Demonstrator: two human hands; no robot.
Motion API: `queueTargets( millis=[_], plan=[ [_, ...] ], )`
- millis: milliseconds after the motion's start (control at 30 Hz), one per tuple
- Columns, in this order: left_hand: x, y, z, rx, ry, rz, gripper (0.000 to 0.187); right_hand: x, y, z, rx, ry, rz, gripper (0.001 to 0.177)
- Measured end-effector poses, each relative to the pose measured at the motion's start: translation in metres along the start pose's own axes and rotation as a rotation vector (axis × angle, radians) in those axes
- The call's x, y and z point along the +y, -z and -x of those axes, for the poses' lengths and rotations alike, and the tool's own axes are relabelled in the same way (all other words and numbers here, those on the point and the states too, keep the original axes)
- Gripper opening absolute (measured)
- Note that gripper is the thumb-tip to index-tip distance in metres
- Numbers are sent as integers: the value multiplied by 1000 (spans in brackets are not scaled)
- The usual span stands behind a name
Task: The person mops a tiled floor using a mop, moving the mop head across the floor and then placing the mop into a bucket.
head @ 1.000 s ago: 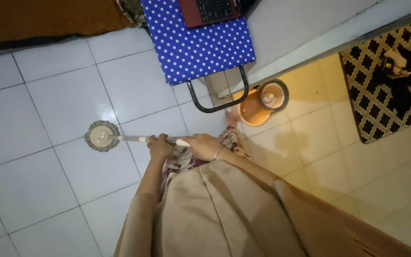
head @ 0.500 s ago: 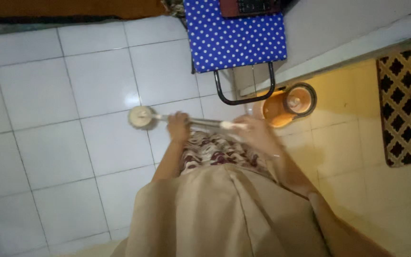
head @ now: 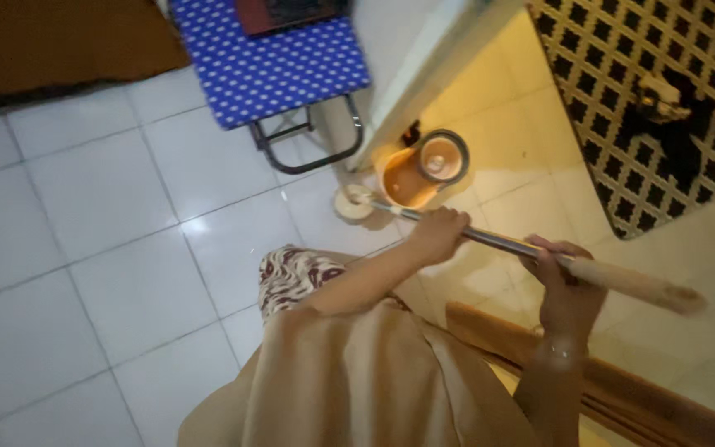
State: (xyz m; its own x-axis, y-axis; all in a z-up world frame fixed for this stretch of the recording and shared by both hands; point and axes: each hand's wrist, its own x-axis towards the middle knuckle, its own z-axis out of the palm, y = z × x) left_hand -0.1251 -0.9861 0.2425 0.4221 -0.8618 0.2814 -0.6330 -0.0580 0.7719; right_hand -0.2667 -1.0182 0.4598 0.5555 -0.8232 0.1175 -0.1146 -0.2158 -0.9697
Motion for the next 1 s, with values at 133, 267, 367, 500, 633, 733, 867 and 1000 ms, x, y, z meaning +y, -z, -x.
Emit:
queueTargets(
  millis=[133,267,367,500,633,733,867,1000],
  plan=[
    [51,-61,-20,16,-55,23,22,29,63,18,152,120,-89,18],
    [51,-89,-33,-42,104,3,39,77,72,14,250,124,-15,18],
    [27,-102,-19,-184,270,-20,69,115,77,1,289,177,-37,19],
    [-34,-133,-9,-331,439,48,77,187,70,-21,227,162,388,20],
    [-77,-144,-18,-464,482,93,65,240,54,-53,2,99,309,18],
    [-108,-143,-31,-506,555,143,58,253,45,-101,-151,87,363,18],
    [-144,-144,-46,-466,586,167,51,220,53,-171,-296,43,275,9],
    [-170,-134,-49,-319,645,164,49,156,73,-196,-240,-12,184,8]
  ],
)
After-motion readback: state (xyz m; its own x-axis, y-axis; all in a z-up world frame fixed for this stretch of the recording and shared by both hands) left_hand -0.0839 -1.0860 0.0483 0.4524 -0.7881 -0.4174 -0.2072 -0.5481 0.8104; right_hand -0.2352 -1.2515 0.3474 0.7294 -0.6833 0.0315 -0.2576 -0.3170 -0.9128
